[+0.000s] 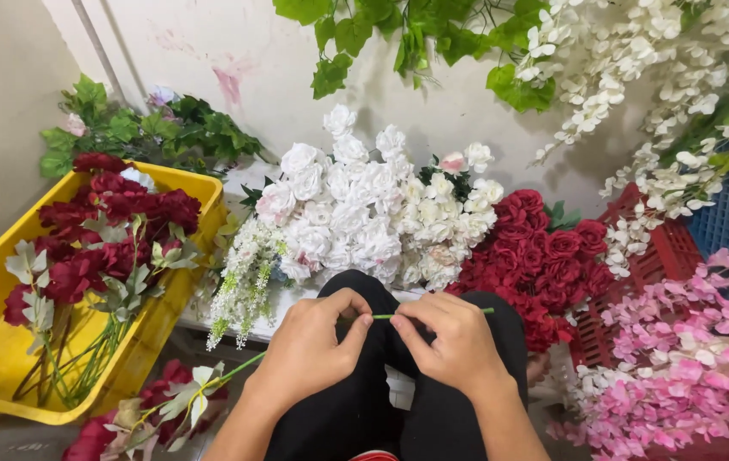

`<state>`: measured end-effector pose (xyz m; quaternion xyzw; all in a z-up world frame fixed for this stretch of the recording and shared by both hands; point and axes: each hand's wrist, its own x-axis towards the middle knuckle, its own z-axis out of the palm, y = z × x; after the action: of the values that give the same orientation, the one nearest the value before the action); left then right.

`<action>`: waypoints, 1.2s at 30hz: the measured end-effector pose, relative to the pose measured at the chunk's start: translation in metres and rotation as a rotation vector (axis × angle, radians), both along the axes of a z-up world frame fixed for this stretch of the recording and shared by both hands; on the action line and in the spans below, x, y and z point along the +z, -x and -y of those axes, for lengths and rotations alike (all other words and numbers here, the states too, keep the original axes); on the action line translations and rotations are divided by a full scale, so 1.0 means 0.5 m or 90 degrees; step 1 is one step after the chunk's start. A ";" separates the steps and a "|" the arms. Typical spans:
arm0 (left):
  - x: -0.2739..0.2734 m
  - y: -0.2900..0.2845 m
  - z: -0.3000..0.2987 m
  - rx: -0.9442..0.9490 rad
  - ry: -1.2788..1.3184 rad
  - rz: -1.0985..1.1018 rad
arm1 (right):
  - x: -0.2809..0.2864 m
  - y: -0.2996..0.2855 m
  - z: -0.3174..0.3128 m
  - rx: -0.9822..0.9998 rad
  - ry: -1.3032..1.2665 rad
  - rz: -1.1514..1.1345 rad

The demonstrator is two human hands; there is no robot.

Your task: A person is seen sitting on the floor, assembling an artificial flower garland by attaching red and white flower heads to a green wire stem.

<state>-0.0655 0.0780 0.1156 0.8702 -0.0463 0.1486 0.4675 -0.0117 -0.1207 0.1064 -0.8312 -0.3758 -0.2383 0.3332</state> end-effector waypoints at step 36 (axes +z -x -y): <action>-0.038 -0.011 0.196 0.021 0.406 0.273 | -0.067 0.060 -0.019 -0.132 -0.507 -0.109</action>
<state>-0.0601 -0.0198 0.0964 0.6309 -0.0806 0.3415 0.6920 -0.0416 -0.1114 0.0727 -0.6878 -0.1392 -0.3271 0.6329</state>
